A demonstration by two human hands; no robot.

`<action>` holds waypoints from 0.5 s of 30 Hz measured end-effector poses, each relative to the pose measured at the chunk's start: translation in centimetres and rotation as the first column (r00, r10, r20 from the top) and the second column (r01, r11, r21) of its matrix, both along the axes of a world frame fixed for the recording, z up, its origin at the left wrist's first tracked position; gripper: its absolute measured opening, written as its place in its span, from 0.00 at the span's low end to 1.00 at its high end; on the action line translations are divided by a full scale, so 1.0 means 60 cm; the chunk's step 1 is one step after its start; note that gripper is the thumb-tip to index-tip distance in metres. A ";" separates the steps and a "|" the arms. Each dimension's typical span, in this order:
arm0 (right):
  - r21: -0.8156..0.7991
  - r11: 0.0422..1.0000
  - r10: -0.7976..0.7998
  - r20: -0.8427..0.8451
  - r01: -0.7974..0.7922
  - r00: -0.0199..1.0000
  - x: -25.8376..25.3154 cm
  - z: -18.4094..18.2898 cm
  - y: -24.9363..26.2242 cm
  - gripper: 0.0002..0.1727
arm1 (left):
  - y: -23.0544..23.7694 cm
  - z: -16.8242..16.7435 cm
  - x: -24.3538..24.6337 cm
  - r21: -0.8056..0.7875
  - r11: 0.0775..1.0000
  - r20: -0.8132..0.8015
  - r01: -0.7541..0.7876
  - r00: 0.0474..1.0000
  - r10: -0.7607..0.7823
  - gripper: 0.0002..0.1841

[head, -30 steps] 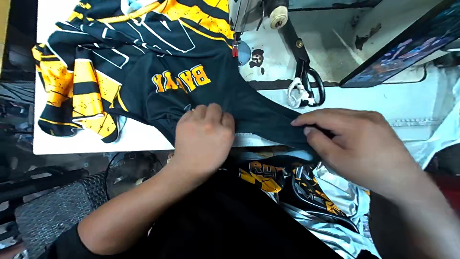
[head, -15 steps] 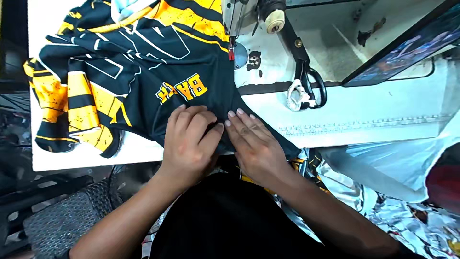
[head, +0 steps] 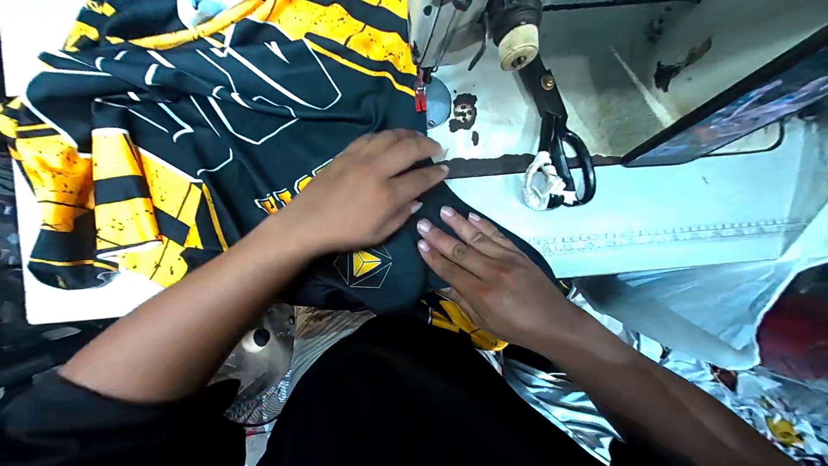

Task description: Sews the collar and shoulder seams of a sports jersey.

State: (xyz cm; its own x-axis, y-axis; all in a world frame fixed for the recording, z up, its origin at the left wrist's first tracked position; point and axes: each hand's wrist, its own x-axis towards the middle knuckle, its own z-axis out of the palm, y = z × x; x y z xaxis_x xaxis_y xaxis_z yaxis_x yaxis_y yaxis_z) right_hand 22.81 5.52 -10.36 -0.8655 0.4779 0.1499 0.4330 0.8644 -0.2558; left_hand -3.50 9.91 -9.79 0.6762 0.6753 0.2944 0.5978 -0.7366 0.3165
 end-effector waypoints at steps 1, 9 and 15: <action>0.001 1.000 0.016 0.005 -0.016 1.000 0.005 0.001 0.003 0.24 | 0.011 -0.015 -0.010 0.008 1.000 -0.007 0.018 1.000 -0.018 0.23; -0.013 0.991 0.136 -0.036 -0.137 0.990 0.035 0.003 0.030 0.20 | -0.016 -0.023 -0.038 0.032 0.992 -0.056 0.122 0.991 -0.121 0.24; -0.008 0.988 0.155 -0.022 -0.155 0.988 0.037 0.006 0.040 0.20 | -0.015 -0.025 -0.038 0.050 0.991 -0.067 0.123 0.991 -0.120 0.25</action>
State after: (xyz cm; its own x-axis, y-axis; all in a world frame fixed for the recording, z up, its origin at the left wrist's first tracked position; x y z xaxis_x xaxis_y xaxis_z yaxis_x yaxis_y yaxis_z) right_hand 25.03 7.92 -9.97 -0.9261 0.3395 0.1649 0.2881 0.9181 -0.2720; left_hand -5.76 9.01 -11.26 0.7708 0.5716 0.2814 0.5207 -0.8197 0.2386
